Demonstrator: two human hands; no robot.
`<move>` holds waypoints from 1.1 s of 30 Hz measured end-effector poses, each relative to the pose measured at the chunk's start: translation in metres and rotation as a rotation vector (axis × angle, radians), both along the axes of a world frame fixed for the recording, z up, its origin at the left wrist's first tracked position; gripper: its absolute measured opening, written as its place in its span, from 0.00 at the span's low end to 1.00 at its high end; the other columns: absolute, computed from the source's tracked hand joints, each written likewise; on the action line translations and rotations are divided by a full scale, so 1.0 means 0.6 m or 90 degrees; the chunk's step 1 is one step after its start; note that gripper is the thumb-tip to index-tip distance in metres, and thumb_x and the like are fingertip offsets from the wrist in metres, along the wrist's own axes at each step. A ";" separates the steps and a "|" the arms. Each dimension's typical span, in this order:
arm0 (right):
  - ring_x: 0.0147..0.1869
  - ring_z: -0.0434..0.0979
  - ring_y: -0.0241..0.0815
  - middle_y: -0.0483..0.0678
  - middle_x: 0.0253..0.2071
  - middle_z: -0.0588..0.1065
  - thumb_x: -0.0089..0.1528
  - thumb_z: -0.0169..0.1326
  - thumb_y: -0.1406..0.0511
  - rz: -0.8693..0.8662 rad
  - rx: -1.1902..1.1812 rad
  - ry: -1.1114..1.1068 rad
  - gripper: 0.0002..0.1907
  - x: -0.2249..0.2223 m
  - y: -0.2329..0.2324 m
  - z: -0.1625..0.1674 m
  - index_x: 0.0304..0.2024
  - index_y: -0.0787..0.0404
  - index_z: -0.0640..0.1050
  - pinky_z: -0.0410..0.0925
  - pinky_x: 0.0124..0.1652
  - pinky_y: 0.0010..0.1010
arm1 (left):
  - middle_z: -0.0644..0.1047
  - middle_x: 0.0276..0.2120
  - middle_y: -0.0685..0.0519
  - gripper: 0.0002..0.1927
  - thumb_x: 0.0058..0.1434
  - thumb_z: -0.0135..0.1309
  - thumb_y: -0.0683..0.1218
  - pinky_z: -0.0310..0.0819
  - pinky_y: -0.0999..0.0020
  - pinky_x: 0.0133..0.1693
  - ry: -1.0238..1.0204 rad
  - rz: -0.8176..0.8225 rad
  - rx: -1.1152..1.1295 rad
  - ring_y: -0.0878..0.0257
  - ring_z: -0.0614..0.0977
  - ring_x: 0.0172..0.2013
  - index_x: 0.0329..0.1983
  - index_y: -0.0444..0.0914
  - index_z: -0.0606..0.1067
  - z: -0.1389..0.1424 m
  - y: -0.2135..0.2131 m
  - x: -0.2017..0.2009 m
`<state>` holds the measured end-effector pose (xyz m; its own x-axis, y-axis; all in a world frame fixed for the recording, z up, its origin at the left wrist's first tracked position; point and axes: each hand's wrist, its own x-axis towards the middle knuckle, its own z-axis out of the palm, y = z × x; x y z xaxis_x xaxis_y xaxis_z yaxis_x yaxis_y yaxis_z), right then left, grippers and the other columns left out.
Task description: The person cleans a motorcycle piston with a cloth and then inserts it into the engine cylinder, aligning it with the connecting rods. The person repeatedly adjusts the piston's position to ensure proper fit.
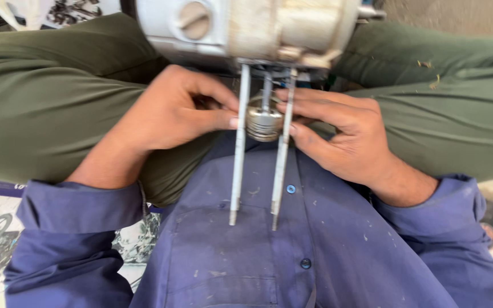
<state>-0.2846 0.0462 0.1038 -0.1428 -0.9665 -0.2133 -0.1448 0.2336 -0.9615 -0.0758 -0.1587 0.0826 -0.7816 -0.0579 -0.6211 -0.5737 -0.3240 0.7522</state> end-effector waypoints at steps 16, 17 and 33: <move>0.48 0.84 0.43 0.50 0.48 0.81 0.69 0.66 0.71 -0.019 -0.075 0.129 0.07 -0.018 0.034 0.000 0.48 0.64 0.81 0.77 0.46 0.27 | 0.84 0.41 0.51 0.10 0.61 0.66 0.40 0.80 0.71 0.49 0.008 0.026 0.061 0.67 0.84 0.42 0.44 0.32 0.81 -0.010 0.020 0.000; 0.47 0.84 0.43 0.50 0.47 0.81 0.69 0.66 0.71 -0.018 -0.074 0.125 0.07 -0.018 0.036 -0.002 0.48 0.64 0.81 0.76 0.45 0.27 | 0.84 0.42 0.51 0.10 0.61 0.67 0.40 0.80 0.71 0.49 0.006 0.028 0.061 0.67 0.84 0.42 0.44 0.32 0.81 -0.009 0.021 -0.001; 0.39 0.83 0.37 0.52 0.38 0.80 0.69 0.64 0.68 0.011 0.026 -0.020 0.11 -0.007 0.011 0.002 0.49 0.71 0.79 0.74 0.39 0.23 | 0.84 0.35 0.54 0.08 0.64 0.65 0.42 0.78 0.75 0.40 -0.019 -0.003 -0.015 0.71 0.81 0.35 0.44 0.33 0.83 0.010 0.011 0.000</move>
<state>-0.2890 0.0527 0.1052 -0.1191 -0.9591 -0.2567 -0.1186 0.2705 -0.9554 -0.0757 -0.1518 0.0884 -0.7632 -0.0692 -0.6424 -0.5972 -0.3040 0.7422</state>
